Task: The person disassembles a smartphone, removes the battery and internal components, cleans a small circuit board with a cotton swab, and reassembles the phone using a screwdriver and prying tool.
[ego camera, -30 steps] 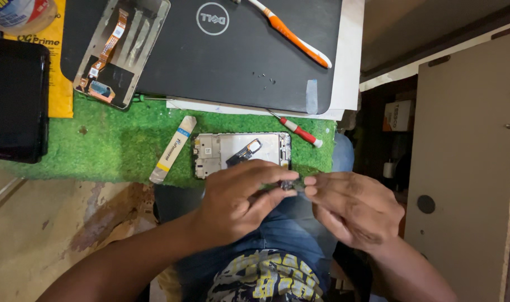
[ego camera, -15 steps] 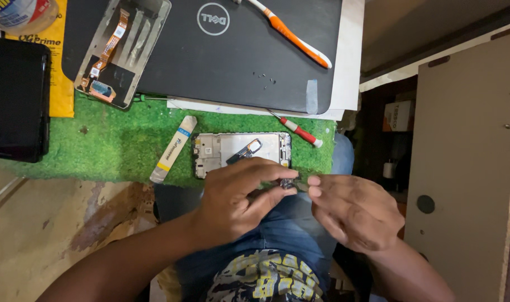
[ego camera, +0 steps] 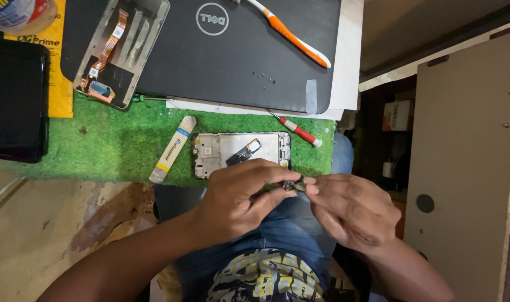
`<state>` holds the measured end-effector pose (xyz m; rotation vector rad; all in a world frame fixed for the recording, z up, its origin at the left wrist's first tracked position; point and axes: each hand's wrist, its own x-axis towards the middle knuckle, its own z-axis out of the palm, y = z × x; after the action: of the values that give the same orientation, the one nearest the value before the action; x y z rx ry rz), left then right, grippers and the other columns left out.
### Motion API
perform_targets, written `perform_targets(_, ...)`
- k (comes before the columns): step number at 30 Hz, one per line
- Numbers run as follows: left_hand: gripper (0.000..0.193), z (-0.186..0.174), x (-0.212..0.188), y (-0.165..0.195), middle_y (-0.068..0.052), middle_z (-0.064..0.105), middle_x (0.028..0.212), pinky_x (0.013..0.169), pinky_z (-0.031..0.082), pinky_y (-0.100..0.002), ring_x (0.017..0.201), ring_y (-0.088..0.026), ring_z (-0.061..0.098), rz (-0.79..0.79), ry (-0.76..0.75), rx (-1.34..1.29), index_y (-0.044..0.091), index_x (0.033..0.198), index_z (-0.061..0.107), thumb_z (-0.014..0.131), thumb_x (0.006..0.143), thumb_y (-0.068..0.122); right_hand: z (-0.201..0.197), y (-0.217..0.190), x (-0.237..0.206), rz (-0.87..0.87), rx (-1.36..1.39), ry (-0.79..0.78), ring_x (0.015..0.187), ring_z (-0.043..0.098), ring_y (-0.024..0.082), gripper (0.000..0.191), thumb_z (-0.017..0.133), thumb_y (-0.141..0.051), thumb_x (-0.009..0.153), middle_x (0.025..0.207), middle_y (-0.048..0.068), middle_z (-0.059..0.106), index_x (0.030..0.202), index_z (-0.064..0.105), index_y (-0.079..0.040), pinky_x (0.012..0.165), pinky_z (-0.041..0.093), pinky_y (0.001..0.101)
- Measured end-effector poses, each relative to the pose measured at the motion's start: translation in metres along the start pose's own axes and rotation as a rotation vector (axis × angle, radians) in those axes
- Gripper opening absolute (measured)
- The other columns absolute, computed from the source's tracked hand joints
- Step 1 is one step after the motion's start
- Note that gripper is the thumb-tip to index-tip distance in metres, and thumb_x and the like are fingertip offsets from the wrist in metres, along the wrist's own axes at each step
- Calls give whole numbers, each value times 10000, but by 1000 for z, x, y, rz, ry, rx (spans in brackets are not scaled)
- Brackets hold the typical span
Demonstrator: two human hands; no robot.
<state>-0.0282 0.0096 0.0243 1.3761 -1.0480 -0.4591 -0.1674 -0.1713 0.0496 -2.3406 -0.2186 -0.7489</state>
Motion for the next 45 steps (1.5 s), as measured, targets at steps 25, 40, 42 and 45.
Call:
perform_targets(25,303,-3,-2,-3,-81,770,1027,726,600,-268,859,-156,779,-51,16,-77,90,1191,716,814,906,55,-2,-2,2,-101,-14,5,883,768,272,227,793,76,790,946,153,721,997,699,61,773,654,379)
perform_targets(40,301,-2,-5,-5,-67,773,1053,727,610,-243,873,-128,785,-63,18,-74,100,1180,715,793,904,10,0,-4,1,-159,-60,-24,919,760,264,275,836,59,815,974,133,716,1056,704,37,789,666,363)
perform_targets(42,291,-2,-6,-6,-71,772,1059,751,618,-238,912,-122,791,-53,17,-105,86,1184,708,784,917,-2,1,0,-4,-147,0,13,923,764,272,268,797,81,827,971,130,714,1068,688,36,783,672,371)
perform_targets(45,259,0,-7,-8,-103,766,1077,795,640,-249,968,-155,790,-126,-2,-303,22,1200,697,743,954,-45,-4,3,-12,-44,26,42,947,767,287,254,676,122,866,973,141,706,1112,647,69,784,663,376)
